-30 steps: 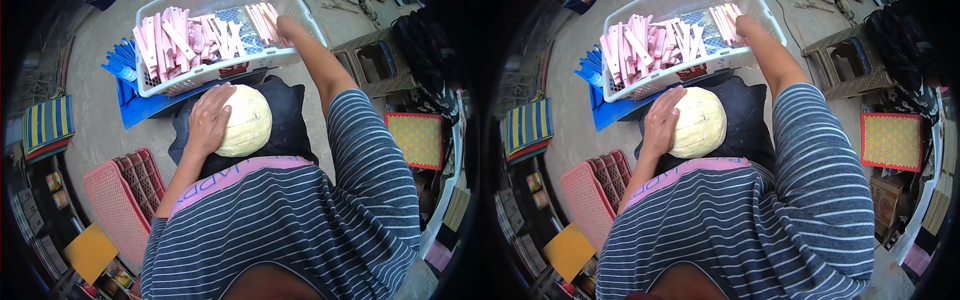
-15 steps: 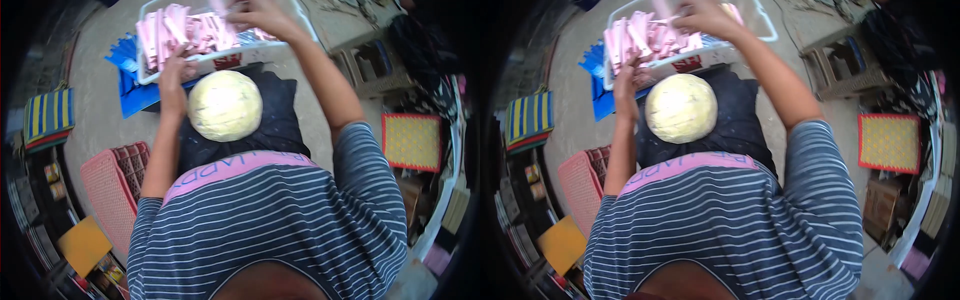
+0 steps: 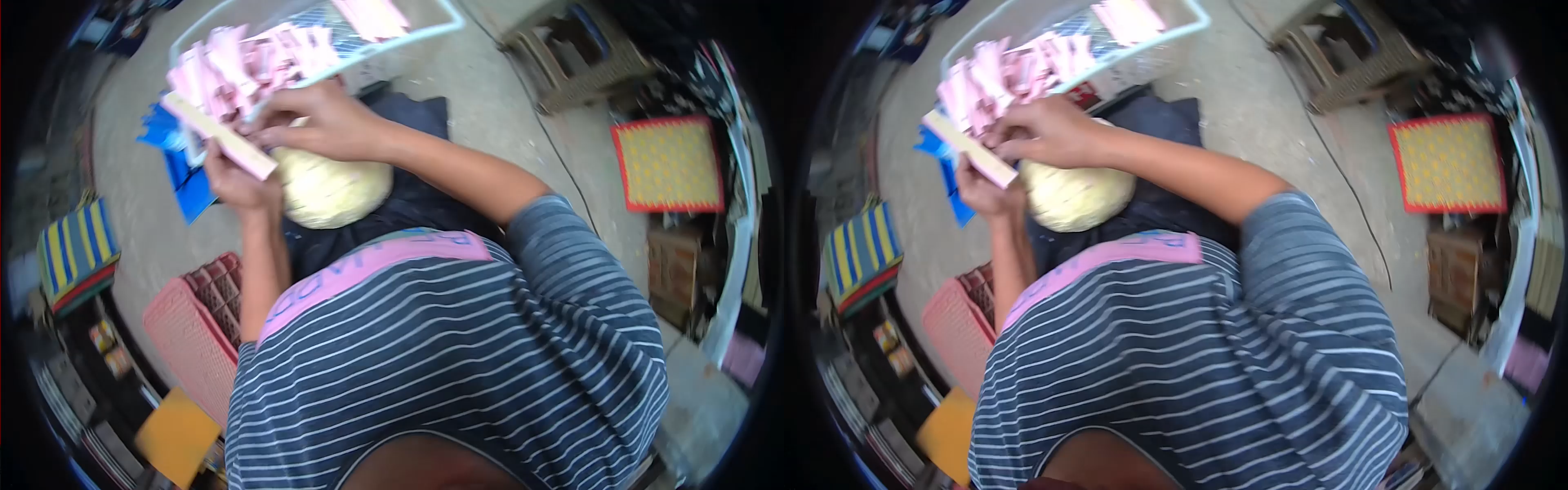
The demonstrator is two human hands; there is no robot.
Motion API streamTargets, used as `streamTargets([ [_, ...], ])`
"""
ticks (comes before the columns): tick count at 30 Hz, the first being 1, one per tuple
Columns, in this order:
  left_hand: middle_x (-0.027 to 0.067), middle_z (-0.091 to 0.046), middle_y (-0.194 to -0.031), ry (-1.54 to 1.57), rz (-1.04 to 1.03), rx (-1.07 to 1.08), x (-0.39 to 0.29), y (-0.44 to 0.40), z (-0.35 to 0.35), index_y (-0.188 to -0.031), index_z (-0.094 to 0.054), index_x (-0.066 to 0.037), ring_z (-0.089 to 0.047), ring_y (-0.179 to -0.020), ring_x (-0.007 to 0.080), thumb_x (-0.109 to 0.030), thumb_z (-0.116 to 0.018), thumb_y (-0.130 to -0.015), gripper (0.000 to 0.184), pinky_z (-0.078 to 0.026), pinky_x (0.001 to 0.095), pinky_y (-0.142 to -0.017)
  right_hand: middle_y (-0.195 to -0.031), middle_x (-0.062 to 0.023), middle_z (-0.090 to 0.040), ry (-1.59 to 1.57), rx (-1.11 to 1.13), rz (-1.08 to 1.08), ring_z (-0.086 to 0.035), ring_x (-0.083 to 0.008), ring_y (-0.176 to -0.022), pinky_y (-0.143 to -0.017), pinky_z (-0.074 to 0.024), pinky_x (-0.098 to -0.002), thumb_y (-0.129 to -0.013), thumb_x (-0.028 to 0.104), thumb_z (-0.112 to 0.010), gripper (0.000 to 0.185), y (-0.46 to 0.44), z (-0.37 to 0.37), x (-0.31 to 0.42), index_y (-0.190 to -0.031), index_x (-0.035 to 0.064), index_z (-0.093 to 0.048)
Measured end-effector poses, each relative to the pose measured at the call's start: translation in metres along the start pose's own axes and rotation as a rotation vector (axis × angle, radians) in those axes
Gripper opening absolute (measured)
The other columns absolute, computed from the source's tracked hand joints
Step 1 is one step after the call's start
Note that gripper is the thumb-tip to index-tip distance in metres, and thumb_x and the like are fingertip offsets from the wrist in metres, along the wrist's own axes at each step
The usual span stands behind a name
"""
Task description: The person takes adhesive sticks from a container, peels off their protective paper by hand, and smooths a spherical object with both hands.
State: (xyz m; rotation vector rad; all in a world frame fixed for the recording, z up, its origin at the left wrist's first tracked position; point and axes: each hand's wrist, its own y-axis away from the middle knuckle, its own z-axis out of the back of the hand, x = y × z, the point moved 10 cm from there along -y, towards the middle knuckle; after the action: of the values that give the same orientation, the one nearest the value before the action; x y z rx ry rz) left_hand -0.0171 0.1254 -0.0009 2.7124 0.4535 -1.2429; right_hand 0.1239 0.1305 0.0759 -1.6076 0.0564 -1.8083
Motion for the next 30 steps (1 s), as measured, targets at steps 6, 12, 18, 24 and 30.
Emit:
streamTargets([
  [6, 0.0051, -0.048, -0.066, 0.124, -0.036, -0.057, -0.010, 0.003, 0.002, -0.085, -0.049, -0.006, -0.041, -0.050, 0.0125, -0.031, -0.039, -0.093, 0.028, -0.034, 0.0251, -0.044, -0.089, -0.0104, -0.067, 0.054, 0.012, -0.038, -0.066, -0.0173, -0.080, -0.069, -0.0548, -0.0292, -0.084, 0.008, -0.064, 0.015, 0.019, -0.018, 0.012, -0.096, -0.0006, -0.066],
  [12, 0.0033, -0.043, -0.061, -0.014, -0.149, -0.107, -0.018, 0.006, 0.006, -0.087, -0.048, -0.007, -0.038, -0.050, 0.0095, -0.032, -0.042, -0.093, 0.027, -0.031, 0.0220, -0.044, -0.084, -0.0127, -0.065, 0.153, 0.039, 0.056, -0.065, -0.0244, -0.073, -0.065, -0.0522, -0.0320, -0.080, 0.005, -0.063, 0.012, 0.020, -0.033, 0.022, -0.090, -0.0016, -0.064],
  [18, 0.0015, -0.041, -0.061, -0.058, -0.135, -0.137, -0.027, 0.011, 0.005, -0.081, -0.044, -0.007, -0.036, -0.053, 0.0086, -0.025, -0.043, -0.091, 0.021, -0.030, 0.0234, -0.048, -0.079, -0.0130, -0.064, 0.159, 0.036, 0.071, -0.065, -0.0259, -0.067, -0.061, -0.0508, -0.0337, -0.079, 0.005, -0.064, 0.010, 0.017, -0.037, 0.028, -0.086, -0.0014, -0.064],
  [24, 0.0017, -0.043, -0.060, -0.098, -0.142, -0.180, -0.030, 0.014, 0.006, -0.079, -0.044, -0.006, -0.038, -0.052, 0.0082, -0.023, -0.042, -0.091, 0.021, -0.031, 0.0230, -0.049, -0.082, -0.0109, -0.067, 0.246, 0.077, 0.084, -0.066, -0.0207, -0.072, -0.065, -0.0525, -0.0299, -0.078, 0.002, -0.067, 0.010, 0.017, -0.038, 0.032, -0.086, -0.0014, -0.067],
  [30, 0.0014, -0.046, -0.060, -0.116, -0.177, -0.177, -0.032, 0.014, 0.006, -0.080, -0.047, -0.004, -0.040, -0.051, 0.0071, -0.021, -0.044, -0.091, 0.020, -0.034, 0.0224, -0.048, -0.081, -0.0118, -0.066, 0.281, 0.043, 0.120, -0.066, -0.0225, -0.070, -0.064, -0.0519, -0.0312, -0.076, 0.003, -0.067, 0.008, 0.019, -0.038, 0.035, -0.084, -0.0012, -0.066],
])
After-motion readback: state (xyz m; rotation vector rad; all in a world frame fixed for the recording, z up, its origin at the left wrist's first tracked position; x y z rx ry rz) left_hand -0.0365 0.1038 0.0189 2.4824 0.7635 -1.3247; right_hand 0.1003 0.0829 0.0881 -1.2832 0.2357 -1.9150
